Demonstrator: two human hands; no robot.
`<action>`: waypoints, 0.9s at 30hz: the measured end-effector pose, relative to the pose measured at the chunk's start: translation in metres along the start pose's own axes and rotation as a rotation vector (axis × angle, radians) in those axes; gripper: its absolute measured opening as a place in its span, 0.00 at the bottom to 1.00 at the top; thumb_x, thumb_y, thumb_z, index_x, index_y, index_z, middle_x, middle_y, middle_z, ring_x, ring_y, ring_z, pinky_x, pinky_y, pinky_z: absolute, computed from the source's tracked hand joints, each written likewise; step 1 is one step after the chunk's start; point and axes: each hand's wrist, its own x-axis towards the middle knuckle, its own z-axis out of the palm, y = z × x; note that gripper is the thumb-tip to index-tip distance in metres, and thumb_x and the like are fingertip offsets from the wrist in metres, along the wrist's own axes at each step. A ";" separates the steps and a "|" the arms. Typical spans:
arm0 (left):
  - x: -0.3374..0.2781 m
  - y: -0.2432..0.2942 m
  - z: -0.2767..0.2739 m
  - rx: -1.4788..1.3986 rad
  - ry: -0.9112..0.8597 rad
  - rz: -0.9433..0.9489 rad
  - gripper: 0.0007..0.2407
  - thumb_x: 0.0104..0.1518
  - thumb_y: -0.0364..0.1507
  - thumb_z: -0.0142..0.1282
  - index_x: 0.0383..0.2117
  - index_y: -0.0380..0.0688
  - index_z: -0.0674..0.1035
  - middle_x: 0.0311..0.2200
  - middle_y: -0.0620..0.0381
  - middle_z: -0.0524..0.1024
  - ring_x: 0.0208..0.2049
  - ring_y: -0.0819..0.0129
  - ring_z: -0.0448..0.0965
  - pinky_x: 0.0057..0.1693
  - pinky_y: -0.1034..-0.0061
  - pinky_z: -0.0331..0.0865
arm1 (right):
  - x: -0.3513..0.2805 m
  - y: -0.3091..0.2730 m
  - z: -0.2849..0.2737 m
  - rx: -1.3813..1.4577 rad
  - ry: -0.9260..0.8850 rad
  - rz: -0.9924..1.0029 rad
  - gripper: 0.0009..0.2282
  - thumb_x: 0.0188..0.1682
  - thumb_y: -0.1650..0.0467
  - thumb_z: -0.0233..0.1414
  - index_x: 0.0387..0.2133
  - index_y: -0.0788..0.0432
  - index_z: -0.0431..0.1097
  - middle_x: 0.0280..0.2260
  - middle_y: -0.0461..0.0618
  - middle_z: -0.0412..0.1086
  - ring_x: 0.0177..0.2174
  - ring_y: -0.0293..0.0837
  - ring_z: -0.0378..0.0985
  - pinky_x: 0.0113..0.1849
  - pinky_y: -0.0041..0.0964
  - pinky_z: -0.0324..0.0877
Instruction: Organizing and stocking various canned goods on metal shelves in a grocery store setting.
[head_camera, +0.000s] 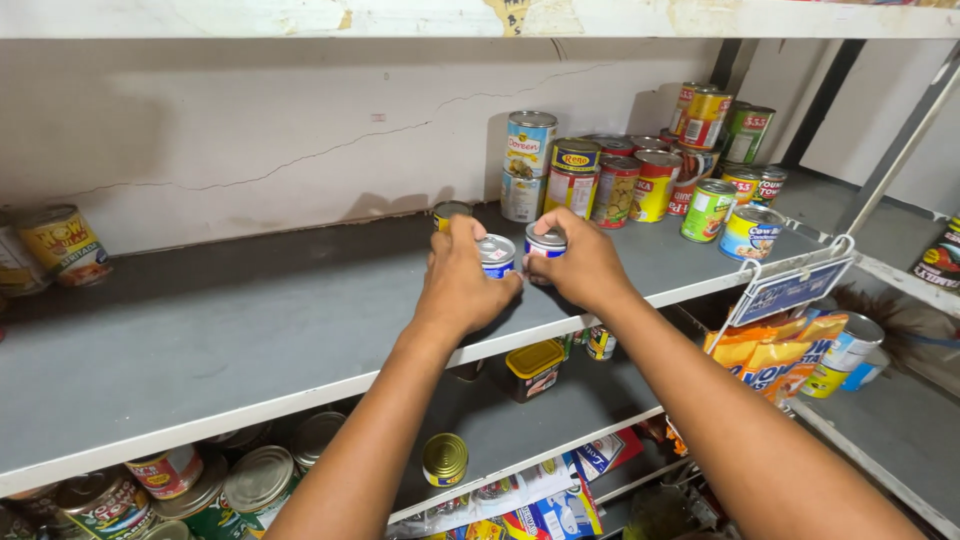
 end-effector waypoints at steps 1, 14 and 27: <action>0.005 -0.009 0.005 0.001 -0.001 0.005 0.31 0.41 0.33 0.70 0.53 0.42 0.65 0.52 0.36 0.65 0.55 0.40 0.68 0.59 0.60 0.66 | -0.001 -0.001 0.000 0.000 0.005 0.000 0.16 0.37 0.74 0.67 0.38 0.59 0.70 0.34 0.51 0.73 0.30 0.40 0.82 0.32 0.36 0.78; -0.005 -0.025 -0.009 -0.010 -0.061 -0.034 0.38 0.38 0.35 0.75 0.56 0.34 0.65 0.46 0.40 0.79 0.48 0.55 0.80 0.54 0.69 0.72 | -0.038 -0.012 -0.051 0.199 -0.003 0.027 0.21 0.36 0.76 0.64 0.44 0.58 0.66 0.38 0.51 0.77 0.35 0.38 0.81 0.38 0.34 0.76; -0.081 0.127 0.016 -0.509 -0.280 0.324 0.29 0.41 0.28 0.67 0.53 0.37 0.71 0.46 0.52 0.80 0.47 0.70 0.80 0.55 0.75 0.73 | -0.163 -0.035 -0.211 0.611 -0.011 -0.024 0.21 0.42 0.78 0.61 0.45 0.63 0.58 0.39 0.54 0.73 0.36 0.42 0.81 0.38 0.38 0.80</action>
